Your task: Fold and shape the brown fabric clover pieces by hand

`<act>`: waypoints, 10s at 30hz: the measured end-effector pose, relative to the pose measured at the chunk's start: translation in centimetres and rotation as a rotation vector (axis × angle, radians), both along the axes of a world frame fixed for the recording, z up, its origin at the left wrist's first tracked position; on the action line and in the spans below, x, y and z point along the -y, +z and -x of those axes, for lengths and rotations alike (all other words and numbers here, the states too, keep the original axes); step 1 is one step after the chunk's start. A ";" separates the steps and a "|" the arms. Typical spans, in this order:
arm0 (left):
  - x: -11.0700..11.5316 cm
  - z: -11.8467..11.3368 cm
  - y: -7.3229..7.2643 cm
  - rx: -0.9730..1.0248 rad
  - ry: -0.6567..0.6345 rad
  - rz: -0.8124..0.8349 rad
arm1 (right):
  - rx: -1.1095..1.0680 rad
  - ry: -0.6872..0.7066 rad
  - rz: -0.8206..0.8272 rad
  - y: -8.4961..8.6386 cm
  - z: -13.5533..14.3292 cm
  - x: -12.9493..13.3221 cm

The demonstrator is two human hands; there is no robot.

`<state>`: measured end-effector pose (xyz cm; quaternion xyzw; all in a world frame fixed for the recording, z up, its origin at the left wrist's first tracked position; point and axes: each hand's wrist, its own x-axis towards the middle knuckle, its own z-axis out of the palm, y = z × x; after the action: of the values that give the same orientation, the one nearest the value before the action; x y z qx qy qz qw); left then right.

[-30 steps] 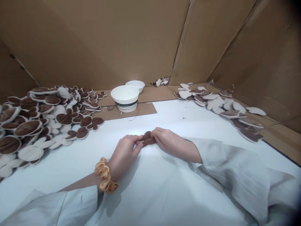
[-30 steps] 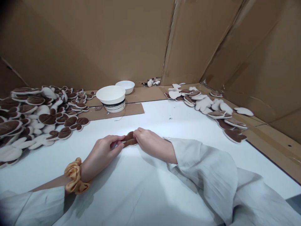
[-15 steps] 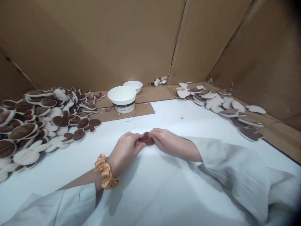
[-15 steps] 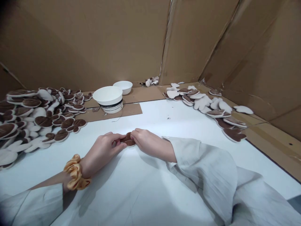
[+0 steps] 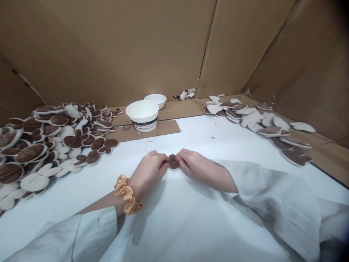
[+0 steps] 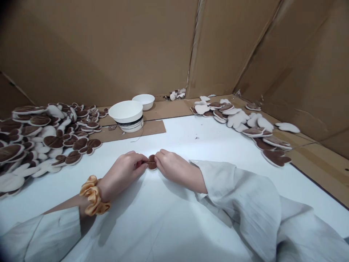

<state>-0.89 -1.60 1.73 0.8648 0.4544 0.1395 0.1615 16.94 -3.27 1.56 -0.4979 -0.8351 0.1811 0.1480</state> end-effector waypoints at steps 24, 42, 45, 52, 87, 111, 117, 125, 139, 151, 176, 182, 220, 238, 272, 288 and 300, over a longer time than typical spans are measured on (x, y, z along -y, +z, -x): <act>-0.5 0.4 -0.7 0.094 -0.031 -0.012 | -0.242 0.107 -0.145 -1.1 -0.4 -1.7; -0.9 0.5 -1.4 0.132 -0.071 -0.143 | -0.376 0.092 0.000 -0.6 -1.5 -2.8; -1.0 0.4 -1.4 0.163 -0.085 -0.135 | -0.386 0.060 -0.026 -0.7 -1.0 -2.4; -0.9 0.6 -1.1 0.202 -0.084 -0.106 | -0.347 0.084 -0.172 -1.3 0.0 -1.1; 1.6 0.4 -1.3 0.526 0.014 -0.182 | -1.039 -0.086 0.387 -1.0 0.9 0.2; 1.5 0.3 -1.3 0.710 0.073 0.147 | -1.069 -0.039 0.543 -1.0 0.7 0.0; 1.5 0.3 -1.0 0.757 0.051 0.206 | -1.066 -0.080 0.518 -0.9 0.7 -0.1; 1.5 0.2 -1.0 0.770 0.073 0.320 | -1.062 -0.061 0.496 -0.7 0.9 0.1; 1.1 0.7 -1.3 0.756 0.021 0.477 | -0.995 -0.059 0.560 -0.5 0.6 0.3; 1.2 0.6 -1.2 0.791 -0.002 0.485 | -0.972 -0.092 0.529 -0.6 0.6 0.2; -4.1 4.3 -1.8 0.418 0.492 -0.201 | -1.141 -0.118 0.679 -0.5 0.0 0.4; -4.5 3.2 -2.3 0.099 0.385 -0.256 | -1.132 -0.163 0.661 -0.7 -0.2 0.0; -0.1 2.4 -1.5 0.245 0.330 -0.198 | -1.214 -0.187 0.354 -1.5 1.2 -2.0; 1.2 2.9 -1.4 0.301 0.332 -0.202 | -1.186 -0.142 0.352 -1.0 5.4 -4.9; -2.2 5.4 1.1 0.611 0.138 0.402 | -0.814 0.207 0.194 -1.6 5.0 -2.9; -0.1 3.9 -0.4 0.441 0.225 0.007 | -1.165 -0.054 0.214 -1.1 5.0 -3.7; 0.1 3.9 0.9 0.177 0.144 -0.394 | -0.869 0.154 0.211 -2.0 4.6 -3.6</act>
<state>-4.79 -1.70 2.59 0.8293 0.4632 0.3122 0.0181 12.33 0.29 -0.40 -0.3242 -0.7071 0.4680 0.4194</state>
